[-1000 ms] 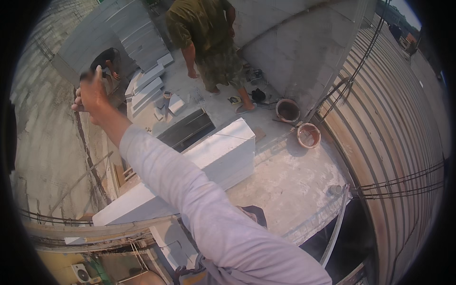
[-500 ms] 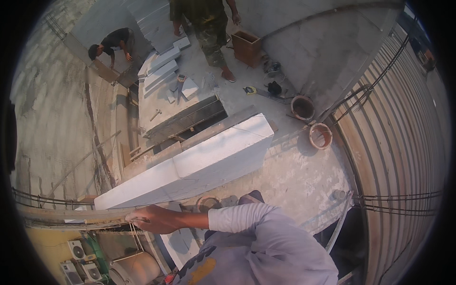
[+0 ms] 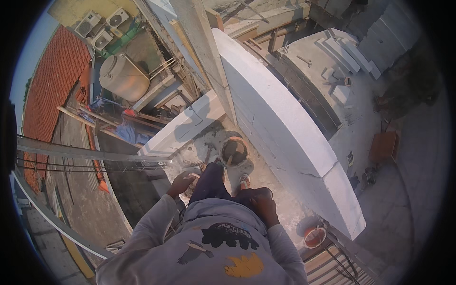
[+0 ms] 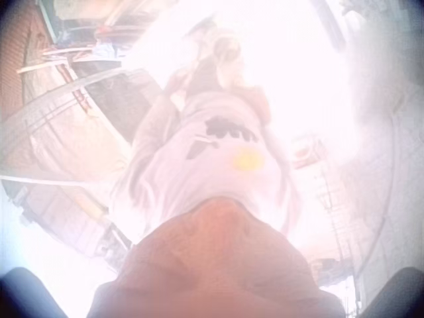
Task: The person measures and cuts white rectangular tiles using a tape measure and hand saw, then applies mortar with a trowel and places the tiles onto a wall. The person repeats this process for multiple tiles, adjusting their position as needed.
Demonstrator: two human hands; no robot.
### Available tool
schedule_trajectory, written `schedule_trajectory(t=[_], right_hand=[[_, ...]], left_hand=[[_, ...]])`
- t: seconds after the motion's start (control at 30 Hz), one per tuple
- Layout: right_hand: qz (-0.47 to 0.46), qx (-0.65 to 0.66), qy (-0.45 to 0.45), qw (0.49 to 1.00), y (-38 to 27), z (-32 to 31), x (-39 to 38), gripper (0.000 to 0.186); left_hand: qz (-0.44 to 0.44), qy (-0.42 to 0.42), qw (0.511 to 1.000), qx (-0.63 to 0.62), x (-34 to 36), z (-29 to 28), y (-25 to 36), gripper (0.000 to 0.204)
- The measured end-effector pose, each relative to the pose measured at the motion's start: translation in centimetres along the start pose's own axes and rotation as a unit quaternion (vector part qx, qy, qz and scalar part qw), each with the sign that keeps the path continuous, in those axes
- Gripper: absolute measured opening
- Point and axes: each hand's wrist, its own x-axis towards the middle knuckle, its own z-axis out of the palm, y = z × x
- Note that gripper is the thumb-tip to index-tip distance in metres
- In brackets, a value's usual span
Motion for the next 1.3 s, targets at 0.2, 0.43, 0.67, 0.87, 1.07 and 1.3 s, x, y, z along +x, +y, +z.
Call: schedule_trajectory(t=[0.2,0.43,0.67,0.87,1.07,1.3], right_hand=[[-0.105,0.007,-0.038,0.994,-3.1,-3.2,3.2,0.042],[-0.033,0.091,-0.074,0.993,-9.7,-0.1,19.9,0.037],[0.031,0.398,0.003,0.917,-15.2,7.4,41.1,0.034],[0.007,0.581,0.019,0.814,-21.6,7.8,57.7,0.041],[0.047,0.700,0.013,0.713,-26.2,6.5,65.3,0.057],[0.035,0.725,-0.015,0.688,-28.4,6.4,65.7,0.055]], left_hand=[[-0.017,0.085,0.996,-0.005,3.1,2.6,-6.3,0.074],[0.094,0.163,0.982,-0.009,23.5,-3.8,-3.2,0.067],[0.203,0.131,0.968,0.065,47.7,-11.1,-3.3,0.056],[0.217,-0.029,0.974,0.054,55.9,-11.4,-3.4,0.064],[0.156,-0.108,0.981,0.038,58.5,-9.1,-2.9,0.083],[0.178,-0.101,0.978,0.047,59.9,-8.5,-4.8,0.088]])
